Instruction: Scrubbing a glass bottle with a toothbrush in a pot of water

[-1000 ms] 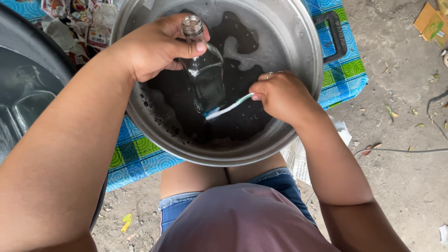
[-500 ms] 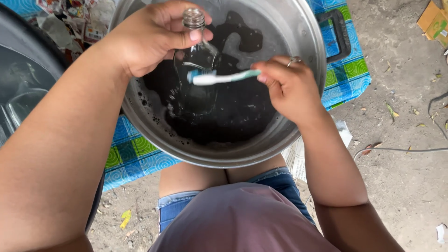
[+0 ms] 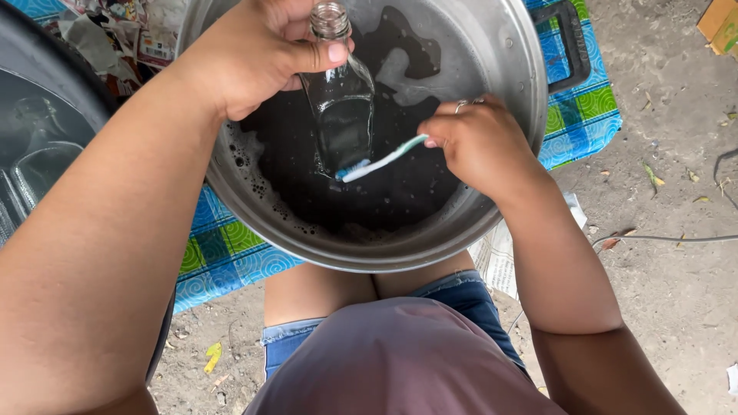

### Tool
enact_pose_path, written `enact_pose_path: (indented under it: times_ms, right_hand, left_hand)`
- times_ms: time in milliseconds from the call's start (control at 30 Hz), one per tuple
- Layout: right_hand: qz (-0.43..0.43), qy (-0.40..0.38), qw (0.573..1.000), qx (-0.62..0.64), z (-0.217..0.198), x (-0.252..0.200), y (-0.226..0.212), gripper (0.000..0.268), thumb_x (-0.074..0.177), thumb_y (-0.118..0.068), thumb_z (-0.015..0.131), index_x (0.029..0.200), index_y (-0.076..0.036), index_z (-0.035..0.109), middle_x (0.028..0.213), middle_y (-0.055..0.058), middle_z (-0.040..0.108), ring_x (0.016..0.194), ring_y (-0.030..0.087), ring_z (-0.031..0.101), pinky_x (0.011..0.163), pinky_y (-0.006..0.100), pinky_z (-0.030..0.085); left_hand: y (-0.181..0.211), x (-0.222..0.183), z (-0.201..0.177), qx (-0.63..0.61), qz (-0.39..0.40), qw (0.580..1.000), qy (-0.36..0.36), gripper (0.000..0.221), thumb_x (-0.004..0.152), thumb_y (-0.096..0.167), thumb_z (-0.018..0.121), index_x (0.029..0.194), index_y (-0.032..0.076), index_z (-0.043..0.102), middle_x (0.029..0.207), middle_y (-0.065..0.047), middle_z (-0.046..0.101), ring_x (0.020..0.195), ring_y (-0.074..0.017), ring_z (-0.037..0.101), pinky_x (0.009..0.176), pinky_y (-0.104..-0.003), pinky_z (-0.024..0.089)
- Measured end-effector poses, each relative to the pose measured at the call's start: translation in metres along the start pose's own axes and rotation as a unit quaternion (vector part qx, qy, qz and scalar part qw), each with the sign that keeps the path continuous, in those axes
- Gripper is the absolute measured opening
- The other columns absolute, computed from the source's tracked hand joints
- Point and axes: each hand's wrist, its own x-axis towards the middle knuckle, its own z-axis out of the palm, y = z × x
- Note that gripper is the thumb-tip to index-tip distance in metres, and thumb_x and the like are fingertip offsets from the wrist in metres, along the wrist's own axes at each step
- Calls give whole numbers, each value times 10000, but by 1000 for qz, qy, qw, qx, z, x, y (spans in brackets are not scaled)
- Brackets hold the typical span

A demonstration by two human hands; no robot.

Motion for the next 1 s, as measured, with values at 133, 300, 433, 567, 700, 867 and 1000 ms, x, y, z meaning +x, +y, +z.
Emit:
enact_pose_path:
  times_ms: [133,300,433,567,700,867,1000]
  right_hand:
    - [-41,130,989,62,-5,2,-3,255,834,163,645,1011,5,740,839,63,695,660,260,620,684,365,472]
    - [14,20,999,47,-2,2,-2,237,833,64,597,949,-42,773,877,17,751,754,276,677,809,365,501]
    - [-29,142,981,126,-6,4,-3,267,840,201,617,1044,59,715,880,109,703,714,259,662,652,357,504]
    - [43,-15,993,109,0,4,3,202,886,58,633,969,-41,788,870,85,742,696,251,658,659,375,521]
    - [54,-70,995,40,-1,3,0,189,786,37,666,911,-56,772,884,28,743,776,326,670,771,420,506]
    - [70,-122,990,32,7,0,9,225,811,14,664,924,-111,813,895,-34,771,778,241,672,978,390,402]
    - [-42,6,995,92,-13,1,-9,68,803,-78,775,851,-46,738,778,21,704,717,261,652,904,373,439]
  left_hand:
    - [-1,0,2,7,12,1000,7,374,909,254,746,1275,213,683,1147,69,756,960,-47,663,799,-253,508]
    - [-5,0,5,31,56,998,10,323,925,220,760,1237,169,693,1082,32,751,895,-60,675,739,-225,524]
    - [-15,6,12,48,125,990,40,272,877,147,867,1105,95,728,933,-7,686,810,-86,646,779,-211,553]
    - [-14,7,14,37,90,992,77,221,892,180,873,1066,114,754,881,32,720,746,-24,650,698,-154,550]
    - [-10,5,13,15,66,993,94,204,892,140,825,1081,100,756,986,11,771,883,-46,743,819,-169,623]
    - [-12,4,-5,-78,14,997,0,195,951,103,714,1145,101,697,1060,12,741,829,-35,618,686,-176,464]
    - [4,-6,-7,-78,-52,995,-44,277,888,54,684,1139,171,668,1048,42,683,1003,-78,645,965,-310,492]
